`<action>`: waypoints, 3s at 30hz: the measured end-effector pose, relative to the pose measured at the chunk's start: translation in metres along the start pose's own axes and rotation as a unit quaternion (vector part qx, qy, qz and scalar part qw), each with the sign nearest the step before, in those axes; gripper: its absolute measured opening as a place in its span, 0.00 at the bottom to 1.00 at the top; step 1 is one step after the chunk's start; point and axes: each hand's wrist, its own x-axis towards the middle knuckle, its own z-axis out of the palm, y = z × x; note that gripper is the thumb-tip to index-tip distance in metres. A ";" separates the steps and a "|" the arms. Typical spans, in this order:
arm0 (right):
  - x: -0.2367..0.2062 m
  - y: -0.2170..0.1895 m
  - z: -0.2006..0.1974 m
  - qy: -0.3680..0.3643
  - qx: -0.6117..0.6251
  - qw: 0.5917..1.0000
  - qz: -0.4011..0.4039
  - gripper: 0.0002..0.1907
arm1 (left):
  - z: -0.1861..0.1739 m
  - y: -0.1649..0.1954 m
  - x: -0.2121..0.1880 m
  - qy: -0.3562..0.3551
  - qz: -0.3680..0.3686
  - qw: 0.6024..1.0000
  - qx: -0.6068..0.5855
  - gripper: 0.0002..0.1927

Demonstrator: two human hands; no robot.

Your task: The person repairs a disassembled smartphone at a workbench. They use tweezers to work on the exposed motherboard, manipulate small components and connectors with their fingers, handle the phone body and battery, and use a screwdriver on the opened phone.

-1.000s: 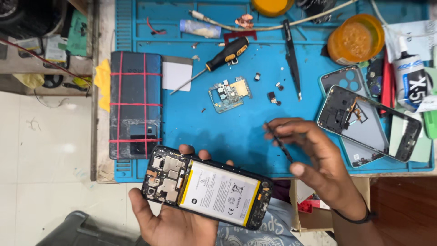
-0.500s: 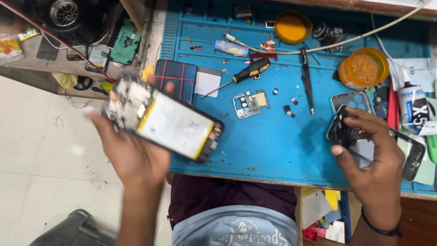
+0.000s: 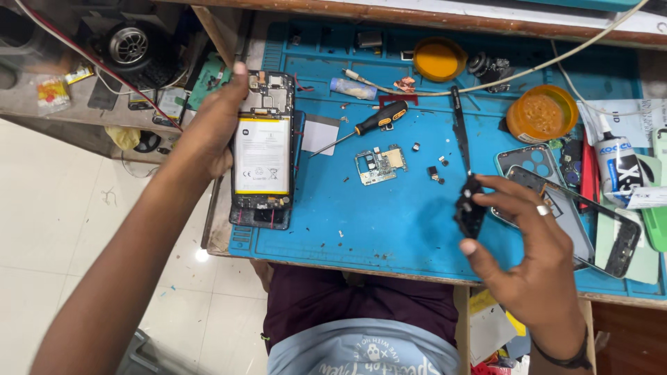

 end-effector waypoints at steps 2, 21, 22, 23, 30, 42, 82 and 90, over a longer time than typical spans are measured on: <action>0.007 -0.012 0.002 -0.013 -0.006 1.000 -0.013 0.25 | 0.005 -0.006 0.002 0.049 0.108 0.980 0.158 0.28; 0.068 -0.075 0.148 -0.134 -0.101 0.948 -0.270 0.30 | 0.008 -0.026 -0.017 0.213 0.267 0.721 0.603 0.39; 0.068 -0.073 0.154 -0.134 -0.113 0.947 -0.270 0.30 | 0.007 -0.027 -0.018 0.210 0.262 0.723 0.603 0.37; 0.068 -0.072 0.159 -0.135 -0.124 0.945 -0.271 0.30 | 0.006 -0.028 -0.018 0.208 0.257 0.726 0.603 0.36; 0.062 -0.070 0.163 -0.090 -0.121 0.956 -0.252 0.28 | 0.004 -0.027 -0.020 0.200 0.251 0.733 0.600 0.30; 0.108 0.034 0.038 -0.104 -0.259 0.949 -0.148 0.09 | 0.096 -0.010 -0.071 -0.020 0.413 0.659 0.629 0.25; 0.106 0.067 0.034 -0.067 0.451 0.878 0.142 0.10 | 0.163 -0.022 -0.053 -0.055 0.536 0.733 0.415 0.19; 0.104 0.066 0.035 -0.004 0.475 0.869 0.141 0.12 | 0.174 -0.057 -0.029 -0.096 0.236 0.963 0.091 0.21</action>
